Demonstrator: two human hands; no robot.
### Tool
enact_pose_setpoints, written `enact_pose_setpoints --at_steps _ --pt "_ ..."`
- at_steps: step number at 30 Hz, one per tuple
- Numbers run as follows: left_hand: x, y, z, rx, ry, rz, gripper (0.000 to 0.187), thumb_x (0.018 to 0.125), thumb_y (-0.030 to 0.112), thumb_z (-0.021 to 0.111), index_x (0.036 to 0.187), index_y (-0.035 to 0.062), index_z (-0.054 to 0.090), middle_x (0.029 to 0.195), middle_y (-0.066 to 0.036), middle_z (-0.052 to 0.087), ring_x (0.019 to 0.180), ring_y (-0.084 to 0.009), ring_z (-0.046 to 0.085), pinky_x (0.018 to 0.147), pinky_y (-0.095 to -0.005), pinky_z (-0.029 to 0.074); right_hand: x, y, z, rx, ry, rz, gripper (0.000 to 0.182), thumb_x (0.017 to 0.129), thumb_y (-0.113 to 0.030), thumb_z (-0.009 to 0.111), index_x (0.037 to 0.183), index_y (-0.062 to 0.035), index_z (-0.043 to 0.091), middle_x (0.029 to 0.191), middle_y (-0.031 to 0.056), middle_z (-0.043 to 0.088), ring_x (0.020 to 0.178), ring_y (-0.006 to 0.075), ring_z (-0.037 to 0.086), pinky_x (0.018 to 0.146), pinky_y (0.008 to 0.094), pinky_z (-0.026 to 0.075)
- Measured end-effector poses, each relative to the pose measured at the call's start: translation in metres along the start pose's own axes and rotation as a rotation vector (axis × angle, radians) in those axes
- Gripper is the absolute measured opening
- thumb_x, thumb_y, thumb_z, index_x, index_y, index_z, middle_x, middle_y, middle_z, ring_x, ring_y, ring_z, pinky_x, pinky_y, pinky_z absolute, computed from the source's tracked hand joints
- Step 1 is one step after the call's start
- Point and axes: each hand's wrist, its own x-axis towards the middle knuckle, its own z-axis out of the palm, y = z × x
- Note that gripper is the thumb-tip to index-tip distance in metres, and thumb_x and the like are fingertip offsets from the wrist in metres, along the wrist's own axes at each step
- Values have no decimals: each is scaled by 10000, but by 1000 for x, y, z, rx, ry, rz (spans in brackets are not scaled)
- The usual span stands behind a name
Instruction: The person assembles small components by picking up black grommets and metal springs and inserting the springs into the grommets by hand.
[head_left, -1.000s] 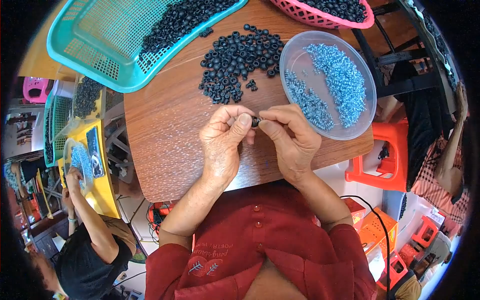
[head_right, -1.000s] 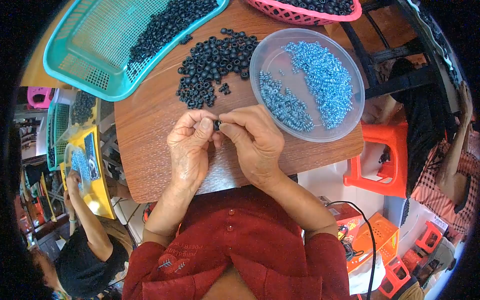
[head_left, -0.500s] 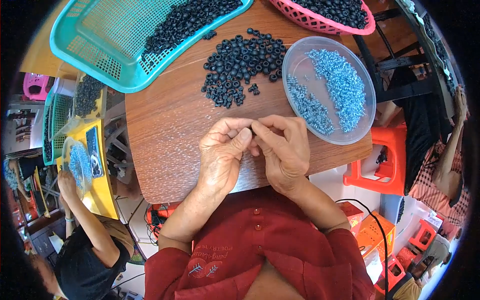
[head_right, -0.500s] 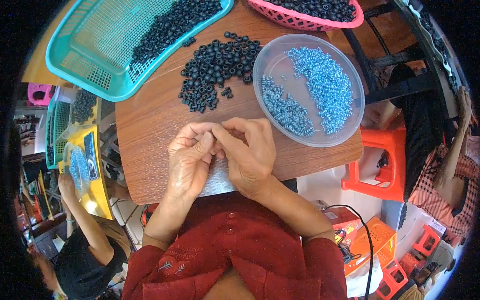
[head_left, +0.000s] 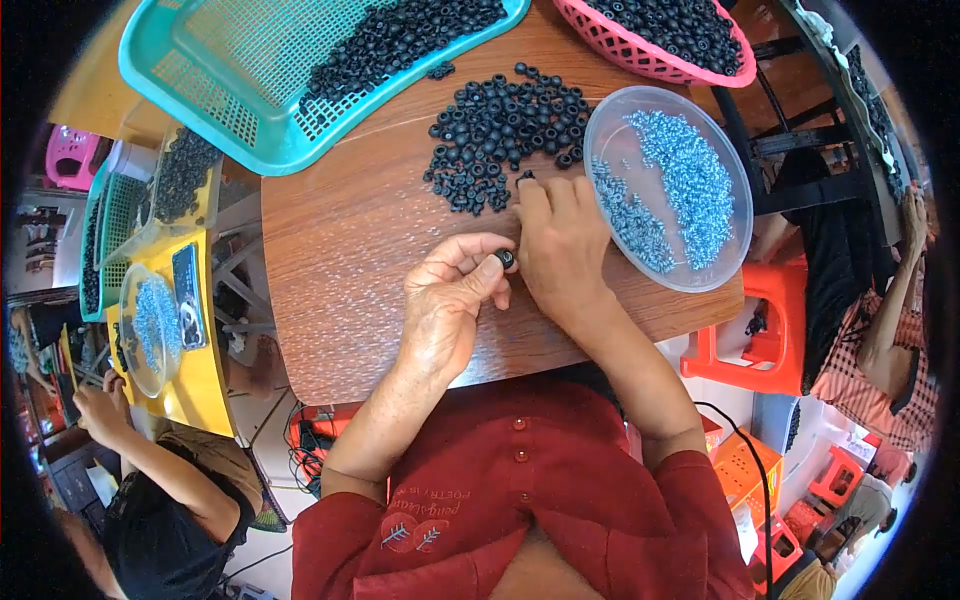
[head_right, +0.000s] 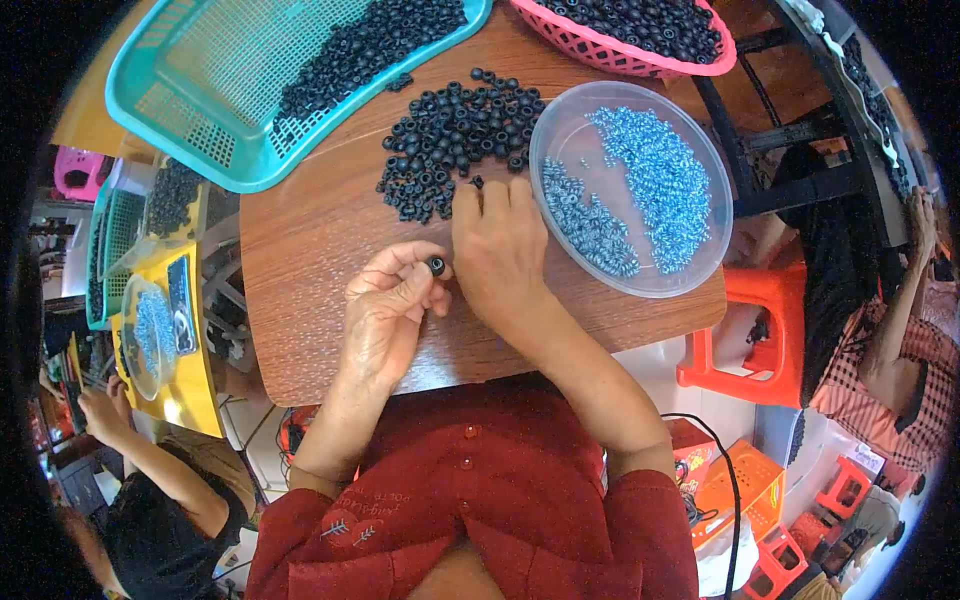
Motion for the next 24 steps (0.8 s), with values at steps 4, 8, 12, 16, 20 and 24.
enact_pose_setpoints --at_steps 4,8,12,16,20,24 --pt "-1 4 -3 -3 16 31 187 872 24 621 1048 -41 612 876 -95 638 675 -132 552 612 -243 456 6 3 12 -194 -39 -103 95 684 -83 598 760 -31 575 783 133 524 797 287 493 639 370 436" --pt "-2 7 -5 -11 35 36 177 872 19 620 1039 -39 617 872 -96 639 660 -127 548 602 -236 448 8 4 9 -222 -89 -98 95 687 -82 597 760 -22 584 793 138 531 803 293 500 638 377 439" --pt "-3 7 -9 -15 39 34 175 869 20 623 1034 -40 619 866 -96 640 656 -127 547 601 -236 447 -2 7 3 -166 -75 -101 142 686 -49 612 821 -10 592 800 141 536 796 302 501 634 390 435" --pt "-3 8 -13 -20 52 33 171 867 22 627 1026 -41 620 865 -93 640 654 -127 546 600 -235 446 -19 4 -11 -9 20 -7 231 702 8 678 919 -20 602 809 127 567 764 309 529 650 400 439" --pt "-1 7 -15 -11 21 29 202 869 69 638 1034 -42 610 894 -125 642 695 -149 560 622 -287 443 -19 2 -10 -44 4 23 253 714 -25 700 949 -22 606 819 124 572 777 310 534 650 400 443" --pt "-1 8 -16 -11 23 30 200 870 63 634 1037 -43 609 899 -126 640 701 -148 560 623 -286 443 -3 -1 2 -131 -9 17 211 718 -62 709 901 -31 609 809 117 550 788 304 525 636 403 441"
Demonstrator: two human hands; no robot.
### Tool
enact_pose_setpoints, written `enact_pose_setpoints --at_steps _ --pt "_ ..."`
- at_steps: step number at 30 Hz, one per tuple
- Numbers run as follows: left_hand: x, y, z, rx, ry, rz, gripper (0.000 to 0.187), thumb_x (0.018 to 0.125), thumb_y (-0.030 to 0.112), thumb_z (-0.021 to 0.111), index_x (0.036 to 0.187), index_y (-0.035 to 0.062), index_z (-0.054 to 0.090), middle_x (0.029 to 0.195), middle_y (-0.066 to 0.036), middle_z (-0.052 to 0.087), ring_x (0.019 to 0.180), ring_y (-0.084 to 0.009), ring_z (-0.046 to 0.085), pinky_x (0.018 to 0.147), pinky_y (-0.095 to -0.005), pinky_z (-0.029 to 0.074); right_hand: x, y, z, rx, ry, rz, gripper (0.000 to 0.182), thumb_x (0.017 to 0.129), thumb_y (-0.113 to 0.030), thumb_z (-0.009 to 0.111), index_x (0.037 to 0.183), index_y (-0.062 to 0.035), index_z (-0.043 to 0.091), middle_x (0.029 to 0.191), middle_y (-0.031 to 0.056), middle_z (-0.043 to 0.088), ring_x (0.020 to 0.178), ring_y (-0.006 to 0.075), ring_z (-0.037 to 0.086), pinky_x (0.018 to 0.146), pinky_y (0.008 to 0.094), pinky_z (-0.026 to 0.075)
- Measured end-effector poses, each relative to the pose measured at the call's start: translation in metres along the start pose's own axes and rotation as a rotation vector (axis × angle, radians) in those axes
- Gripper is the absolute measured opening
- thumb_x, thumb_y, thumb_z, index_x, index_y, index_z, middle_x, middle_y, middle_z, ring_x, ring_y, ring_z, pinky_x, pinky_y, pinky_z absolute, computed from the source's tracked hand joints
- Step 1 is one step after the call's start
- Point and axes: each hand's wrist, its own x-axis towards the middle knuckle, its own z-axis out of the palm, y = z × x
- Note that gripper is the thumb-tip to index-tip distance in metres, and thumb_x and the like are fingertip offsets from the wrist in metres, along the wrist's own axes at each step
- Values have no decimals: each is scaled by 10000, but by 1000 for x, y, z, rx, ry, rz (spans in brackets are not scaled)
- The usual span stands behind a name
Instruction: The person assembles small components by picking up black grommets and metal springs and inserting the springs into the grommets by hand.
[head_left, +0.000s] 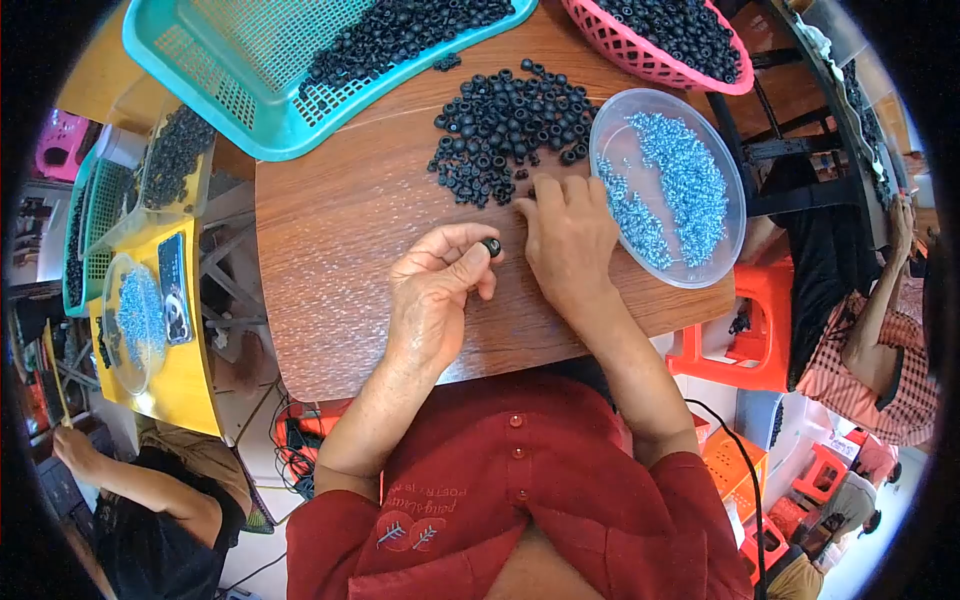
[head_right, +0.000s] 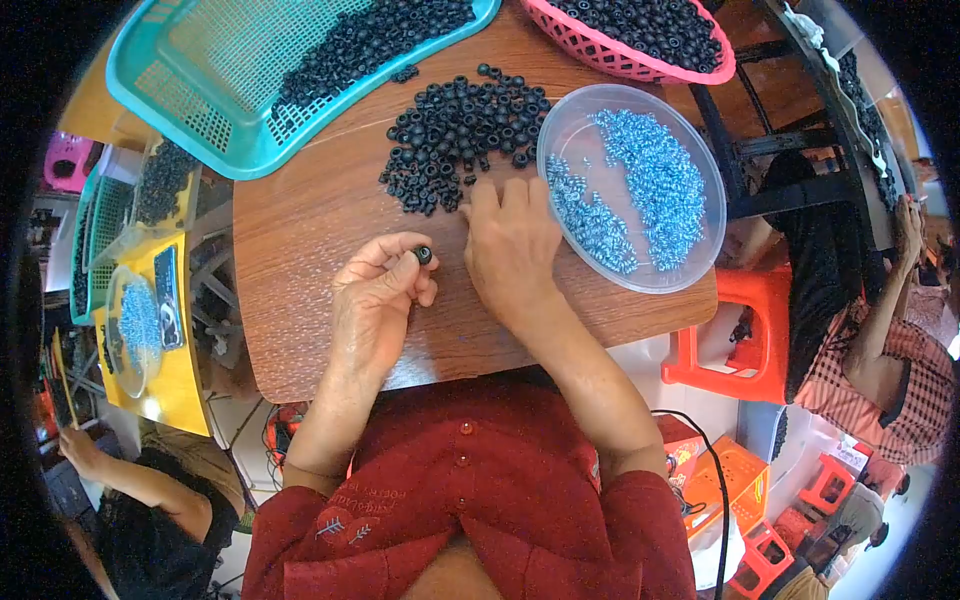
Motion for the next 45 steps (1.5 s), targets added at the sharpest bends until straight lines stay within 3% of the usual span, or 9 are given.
enact_pose_setpoints --at_steps 2,9,12,15,17,24,26,38,45 --pt "0 1 -1 0 -3 4 202 868 64 637 1037 -44 609 898 -125 640 703 -148 559 624 -285 443 5 1 9 -58 -79 10 104 723 -71 657 795 -42 587 805 120 506 820 303 499 639 401 423" --pt "1 0 -4 -4 -7 3 210 864 71 644 1041 -36 609 894 -123 639 699 -148 561 623 -283 449 -1 11 9 -41 -10 -92 119 731 -70 692 789 -38 593 786 115 527 771 292 508 613 409 429" --pt "0 -1 -1 -15 9 -7 178 878 54 632 1038 -22 616 871 -94 643 673 -120 559 605 -236 451 -4 8 -4 216 -8 -51 87 750 -25 662 816 -27 606 776 126 562 752 304 532 626 397 440" --pt "1 -2 1 -46 -25 -30 186 889 63 621 1058 -14 606 874 -90 647 691 -117 574 610 -237 460 -10 3 -18 417 -49 41 72 809 -12 633 879 1 617 800 97 622 731 236 591 625 332 460" --pt "0 -3 3 -35 -27 -44 187 890 61 619 1060 -14 603 876 -89 648 695 -117 578 613 -237 463 -15 1 -23 904 -237 385 71 871 -48 609 922 -3 631 812 35 647 729 124 609 596 242 453" --pt "-5 -7 12 72 0 -11 192 875 40 629 1054 -24 603 847 -73 650 693 -108 579 614 -225 469 -7 -5 -52 1260 -433 616 60 870 -24 596 905 22 612 767 29 633 708 75 578 644 227 476" --pt "-6 -11 11 91 0 9 190 870 33 633 1049 -25 606 843 -69 650 694 -106 577 612 -224 470 -13 -1 -44 1312 -421 566 116 876 -107 634 945 -14 634 782 6 639 688 37 569 554 164 406" --pt "-7 -16 13 170 28 96 189 856 14 644 1040 -25 618 861 -54 638 688 -98 564 610 -222 472 -18 -3 -50 1086 -306 382 102 823 11 631 921 32 648 864 76 642 802 132 613 714 259 484" --pt "-7 -14 14 188 7 93 222 862 18 638 1077 -33 618 854 -67 658 676 -97 568 598 -215 472 -14 -5 -49 1176 -344 513 91 825 21 618 910 18 648 818 80 624 794 142 617 714 265 488"
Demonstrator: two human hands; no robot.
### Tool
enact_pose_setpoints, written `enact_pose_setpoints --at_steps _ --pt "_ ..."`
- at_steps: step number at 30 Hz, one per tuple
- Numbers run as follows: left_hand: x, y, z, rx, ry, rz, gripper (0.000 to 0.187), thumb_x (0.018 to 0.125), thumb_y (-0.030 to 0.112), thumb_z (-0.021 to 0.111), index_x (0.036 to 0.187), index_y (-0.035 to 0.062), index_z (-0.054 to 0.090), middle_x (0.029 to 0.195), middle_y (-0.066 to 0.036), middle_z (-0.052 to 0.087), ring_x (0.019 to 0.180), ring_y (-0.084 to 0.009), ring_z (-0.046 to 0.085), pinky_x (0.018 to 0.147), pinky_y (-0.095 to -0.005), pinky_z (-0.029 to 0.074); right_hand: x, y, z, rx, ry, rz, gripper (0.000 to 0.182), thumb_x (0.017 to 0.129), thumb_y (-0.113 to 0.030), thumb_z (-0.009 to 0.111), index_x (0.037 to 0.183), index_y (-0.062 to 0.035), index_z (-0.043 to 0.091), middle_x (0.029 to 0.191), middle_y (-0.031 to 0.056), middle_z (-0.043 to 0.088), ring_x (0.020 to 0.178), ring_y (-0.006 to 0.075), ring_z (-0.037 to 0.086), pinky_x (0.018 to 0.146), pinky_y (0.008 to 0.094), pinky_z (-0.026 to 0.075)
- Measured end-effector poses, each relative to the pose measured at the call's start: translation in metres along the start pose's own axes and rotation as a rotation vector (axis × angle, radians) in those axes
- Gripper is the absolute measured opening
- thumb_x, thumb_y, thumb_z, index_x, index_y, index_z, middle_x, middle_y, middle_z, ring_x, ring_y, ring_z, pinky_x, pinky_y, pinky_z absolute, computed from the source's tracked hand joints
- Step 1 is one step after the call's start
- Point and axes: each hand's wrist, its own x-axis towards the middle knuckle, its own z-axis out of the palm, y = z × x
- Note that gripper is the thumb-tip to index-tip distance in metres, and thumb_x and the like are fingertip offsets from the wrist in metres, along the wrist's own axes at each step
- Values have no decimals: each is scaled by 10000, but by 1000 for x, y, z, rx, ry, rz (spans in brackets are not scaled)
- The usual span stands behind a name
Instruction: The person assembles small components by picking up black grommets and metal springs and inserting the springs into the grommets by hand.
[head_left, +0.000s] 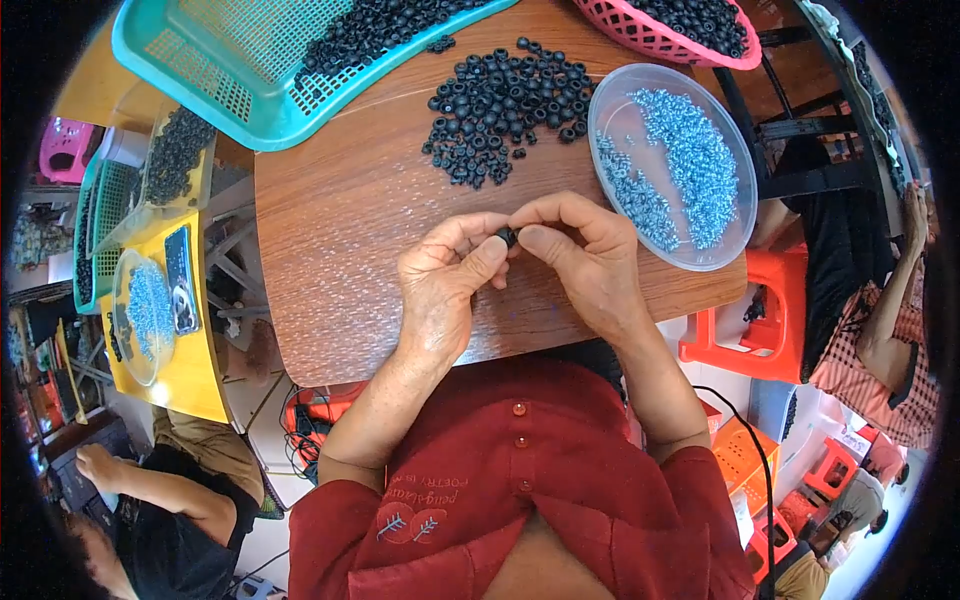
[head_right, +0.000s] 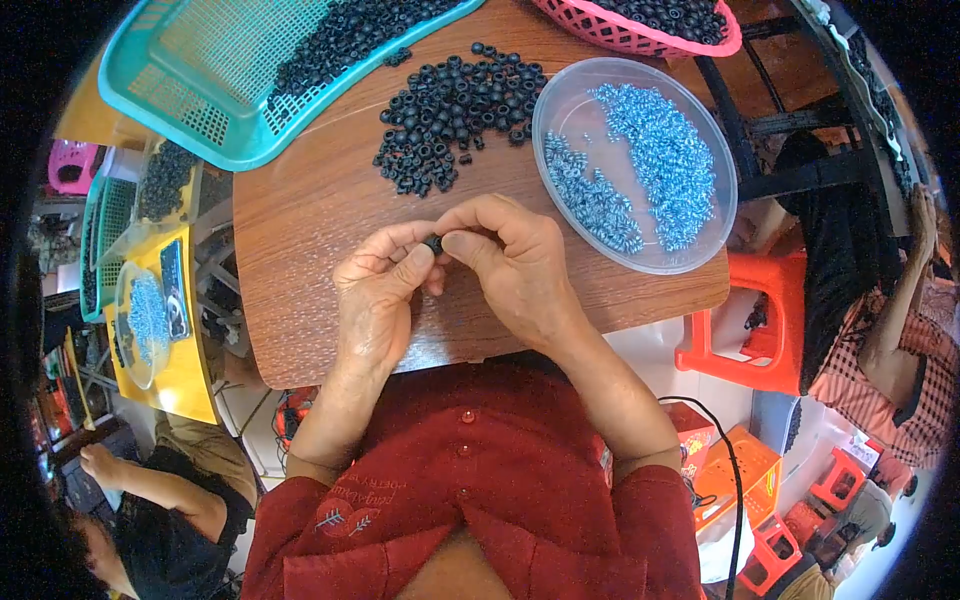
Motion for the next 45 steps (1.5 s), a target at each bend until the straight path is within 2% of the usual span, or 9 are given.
enact_pose_setpoints --at_steps 3,5,12,20,30,33,35,38,45 --pt "-1 5 1 23 25 -61 220 865 21 636 1075 -40 618 852 -87 669 673 -105 581 586 -218 474 2 0 -2 24 -5 24 75 812 22 618 884 12 639 802 87 616 782 166 609 706 284 479" --pt "0 7 0 1 7 -93 217 868 21 631 1074 -44 617 851 -97 669 674 -111 588 579 -221 475 5 3 -4 -110 -34 -126 75 790 21 621 864 7 629 800 97 615 782 203 602 704 308 470" --pt "3 15 3 -59 -22 -190 195 883 15 604 1061 -64 609 853 -146 672 668 -139 615 552 -239 488 10 1 -10 -207 -44 -190 84 775 13 621 856 -3 634 795 103 611 786 247 592 707 326 463" --pt "1 12 10 -17 19 -131 193 876 2 606 1057 -66 610 851 -152 676 663 -141 625 539 -243 499 5 0 -7 52 -1 -15 36 843 -7 605 847 8 637 753 52 640 689 91 598 623 243 479" --pt "0 13 17 -28 30 -143 184 868 14 626 1034 -64 618 846 -158 678 661 -158 643 513 -241 509 0 7 -7 124 41 -25 29 844 -2 603 839 9 629 750 37 625 691 97 586 625 243 475" --pt "0 13 20 3 38 -151 171 866 29 634 1008 -65 621 828 -166 676 630 -164 643 478 -245 504 -1 11 -6 17 92 -96 42 819 3 610 849 -8 637 751 57 603 708 154 582 642 291 468" --pt "0 14 22 23 42 -162 156 859 23 636 988 -63 621 811 -167 675 607 -162 638 460 -245 498 -2 15 -6 -181 137 -294 79 790 7 615 859 -23 642 760 93 583 733 240 567 660 348 451" --pt "2 14 23 37 53 -182 131 844 12 638 954 -58 621 777 -167 671 563 -157 626 432 -246 487 -7 13 -6 -271 140 -360 111 769 3 622 871 -31 646 768 111 587 743 287 550 668 377 440" --pt "5 12 20 -27 73 -210 117 824 5 639 928 -47 622 747 -139 661 515 -138 598 415 -244 474 -10 11 -12 -376 100 -450 183 746 -22 640 930 -25 643 797 107 594 759 292 550 672 393 441"
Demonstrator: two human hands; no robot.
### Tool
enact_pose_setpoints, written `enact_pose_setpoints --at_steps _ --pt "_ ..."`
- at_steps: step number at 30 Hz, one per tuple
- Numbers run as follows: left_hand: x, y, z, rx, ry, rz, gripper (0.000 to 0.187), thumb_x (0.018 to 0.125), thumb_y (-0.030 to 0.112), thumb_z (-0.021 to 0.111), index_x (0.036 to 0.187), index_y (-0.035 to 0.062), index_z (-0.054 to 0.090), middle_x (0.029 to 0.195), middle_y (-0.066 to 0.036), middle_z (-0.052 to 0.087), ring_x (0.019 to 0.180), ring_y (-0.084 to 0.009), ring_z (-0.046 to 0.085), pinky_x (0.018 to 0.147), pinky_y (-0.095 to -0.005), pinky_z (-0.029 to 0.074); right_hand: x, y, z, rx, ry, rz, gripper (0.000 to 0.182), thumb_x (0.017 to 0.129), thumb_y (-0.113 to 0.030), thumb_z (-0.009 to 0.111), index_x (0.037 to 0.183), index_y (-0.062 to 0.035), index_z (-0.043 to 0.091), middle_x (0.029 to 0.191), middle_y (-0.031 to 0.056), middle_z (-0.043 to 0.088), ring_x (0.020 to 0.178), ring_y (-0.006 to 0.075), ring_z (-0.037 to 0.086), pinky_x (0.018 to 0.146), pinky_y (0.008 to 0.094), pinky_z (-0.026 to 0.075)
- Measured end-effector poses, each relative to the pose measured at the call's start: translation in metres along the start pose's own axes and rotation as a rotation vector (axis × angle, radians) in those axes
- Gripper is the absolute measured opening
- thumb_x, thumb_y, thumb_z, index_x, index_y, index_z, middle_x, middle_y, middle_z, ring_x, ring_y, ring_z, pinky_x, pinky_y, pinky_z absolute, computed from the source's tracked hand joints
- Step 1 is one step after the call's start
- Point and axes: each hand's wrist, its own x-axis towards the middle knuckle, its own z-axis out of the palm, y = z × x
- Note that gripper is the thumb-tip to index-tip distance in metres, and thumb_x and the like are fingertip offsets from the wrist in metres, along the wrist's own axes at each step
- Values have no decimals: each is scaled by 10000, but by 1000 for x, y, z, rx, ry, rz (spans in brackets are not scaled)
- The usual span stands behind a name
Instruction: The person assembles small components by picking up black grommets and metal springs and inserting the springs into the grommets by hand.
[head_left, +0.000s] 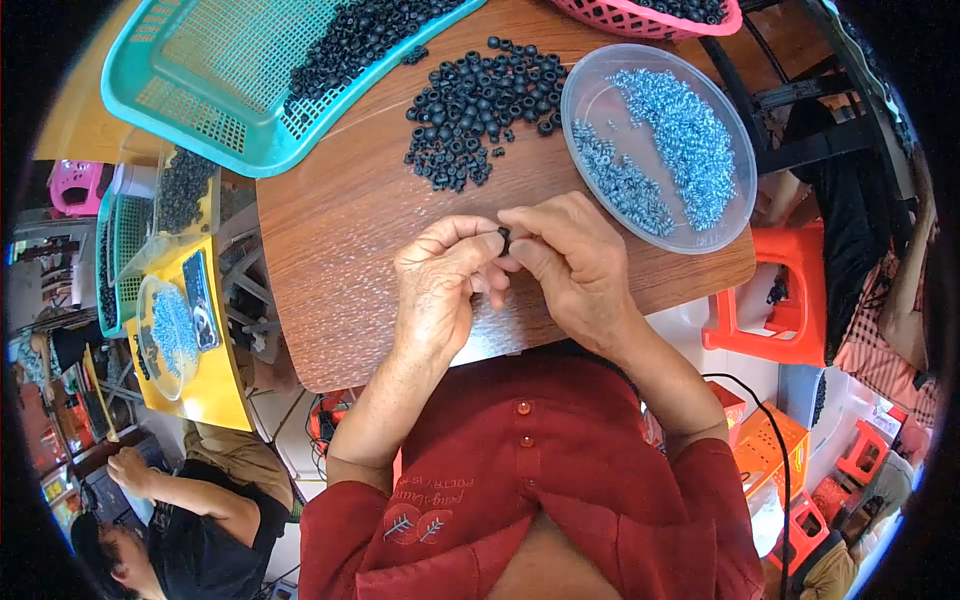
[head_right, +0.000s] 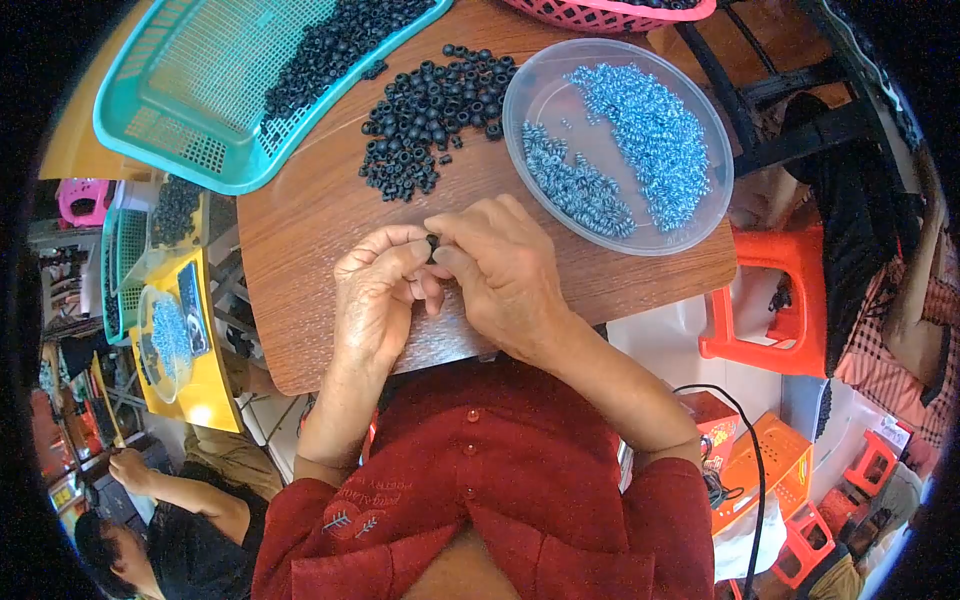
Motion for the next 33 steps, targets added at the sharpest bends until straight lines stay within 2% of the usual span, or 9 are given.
enact_pose_setpoints --at_steps 2,4,6,9,13,15,18,24,33 --pt "1 -1 -2 -6 8 10 111 823 3 640 922 -45 627 749 -117 656 527 -129 590 444 -240 473 2 0 0 -101 -9 -116 270 719 -41 668 982 -2 622 840 119 590 779 309 543 676 406 442" --pt "2 -3 -4 -14 17 21 104 822 0 640 916 -43 631 751 -95 651 539 -119 581 472 -236 471 3 -1 3 -128 -40 -140 295 702 -52 683 983 5 611 845 125 582 778 316 536 676 409 442" --pt "5 -6 -3 12 71 113 86 822 2 648 900 -33 642 752 -63 639 573 -110 565 540 -231 459 4 -1 6 -155 -69 -164 323 685 -63 699 984 12 599 851 130 574 777 323 529 676 412 442" --pt "2 -1 2 54 66 98 89 834 37 659 891 -32 650 740 -64 637 595 -112 559 578 -222 445 6 5 9 -227 -66 -233 338 657 -80 718 954 10 586 819 127 554 749 321 518 646 404 438" --pt "2 0 -8 -46 -48 95 128 865 85 641 891 -40 651 746 -84 648 599 -131 581 573 -234 449 6 9 8 -262 -43 -261 324 639 -87 722 915 9 583 781 125 538 728 308 511 606 394 432" --pt "-2 3 -7 84 -75 19 180 895 117 609 906 -57 654 760 -111 666 618 -151 611 579 -246 458 6 10 8 -266 -35 -265 333 633 -87 722 918 14 585 773 124 536 721 305 510 595 393 430" --pt "-2 1 -13 144 -121 12 203 908 121 588 920 -69 658 774 -133 679 632 -170 633 584 -258 465 5 10 10 -267 -47 -259 339 627 -82 721 919 27 587 764 126 534 708 305 509 590 395 430" --pt "-3 0 -13 143 -121 90 185 886 87 606 920 -89 655 768 -153 674 623 -190 636 582 -268 493 7 12 13 -240 -39 -321 357 605 -63 721 920 38 588 748 124 532 692 297 508 577 388 435" --pt "-1 -2 -15 43 -83 45 188 863 98 634 884 -89 639 769 -166 663 617 -220 644 549 -283 503 9 18 21 -227 8 -430 324 565 -50 700 861 26 593 690 94 507 632 263 493 528 362 420"
